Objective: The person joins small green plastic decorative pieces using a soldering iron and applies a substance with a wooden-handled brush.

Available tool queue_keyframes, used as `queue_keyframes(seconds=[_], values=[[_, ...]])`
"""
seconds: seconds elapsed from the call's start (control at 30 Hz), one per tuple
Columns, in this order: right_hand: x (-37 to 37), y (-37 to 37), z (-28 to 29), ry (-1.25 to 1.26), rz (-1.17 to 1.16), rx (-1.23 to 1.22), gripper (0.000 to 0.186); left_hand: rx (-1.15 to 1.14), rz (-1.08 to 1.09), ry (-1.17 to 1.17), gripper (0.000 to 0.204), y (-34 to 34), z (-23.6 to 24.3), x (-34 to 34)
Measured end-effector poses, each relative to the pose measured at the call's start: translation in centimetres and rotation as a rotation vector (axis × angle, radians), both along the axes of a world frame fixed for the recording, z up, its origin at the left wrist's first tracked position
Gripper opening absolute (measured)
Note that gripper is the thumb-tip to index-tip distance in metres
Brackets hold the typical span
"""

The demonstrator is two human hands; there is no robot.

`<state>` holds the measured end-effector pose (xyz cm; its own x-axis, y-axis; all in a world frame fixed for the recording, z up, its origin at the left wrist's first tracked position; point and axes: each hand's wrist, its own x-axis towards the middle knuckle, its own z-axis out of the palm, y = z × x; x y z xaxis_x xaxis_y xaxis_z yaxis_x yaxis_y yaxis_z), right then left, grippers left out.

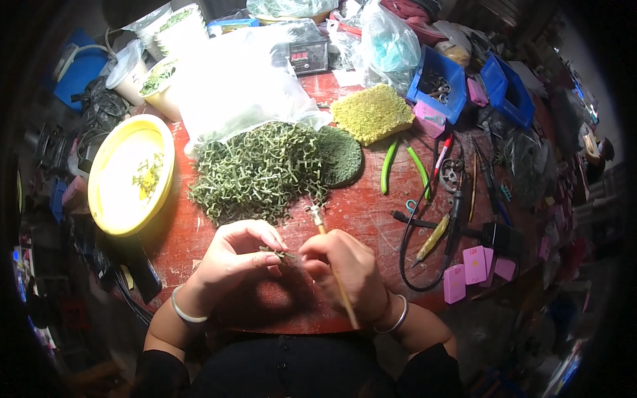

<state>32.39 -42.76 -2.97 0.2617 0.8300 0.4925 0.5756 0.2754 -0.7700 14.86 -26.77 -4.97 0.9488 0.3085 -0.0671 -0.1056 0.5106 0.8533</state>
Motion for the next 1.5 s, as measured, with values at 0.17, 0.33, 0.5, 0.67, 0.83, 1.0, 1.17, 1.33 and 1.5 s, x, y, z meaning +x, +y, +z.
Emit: queue_keyframes(seconds=[0.17,0.33,0.5,0.67,0.83,1.0,1.17,1.33,1.5], values=[[0.1,0.4,1.1,0.067,0.04,0.145,0.029,-0.001,0.012,0.023,0.016,0.2,0.0,-0.3],[0.2,-0.7,1.4,-0.04,0.038,0.145,0.017,0.005,-0.003,0.016,0.015,0.3,0.1,-0.3],[0.2,-0.7,0.9,-0.076,0.062,0.146,0.011,0.022,0.001,-0.024,0.016,0.3,-0.1,-0.2],[-0.1,-0.5,0.9,-0.091,0.046,0.156,0.012,0.026,0.011,-0.007,0.017,0.1,-0.2,-0.3],[-0.1,-0.4,0.5,-0.116,0.035,0.216,0.018,0.004,0.003,-0.004,0.016,0.1,0.1,-0.2],[-0.1,-0.4,0.2,-0.128,0.029,0.235,0.019,-0.001,0.003,-0.005,0.017,0.1,0.1,-0.3],[-0.2,-0.6,0.4,-0.135,0.015,0.185,0.013,-0.008,0.004,-0.027,0.017,0.1,-0.2,-0.2],[-0.2,-0.5,0.5,-0.195,0.022,0.228,0.02,-0.026,0.003,-0.008,0.017,0.0,-0.1,-0.2],[-0.3,-0.4,0.6,-0.211,0.004,0.258,0.021,-0.048,0.017,0.003,0.017,0.0,-0.1,-0.2]])
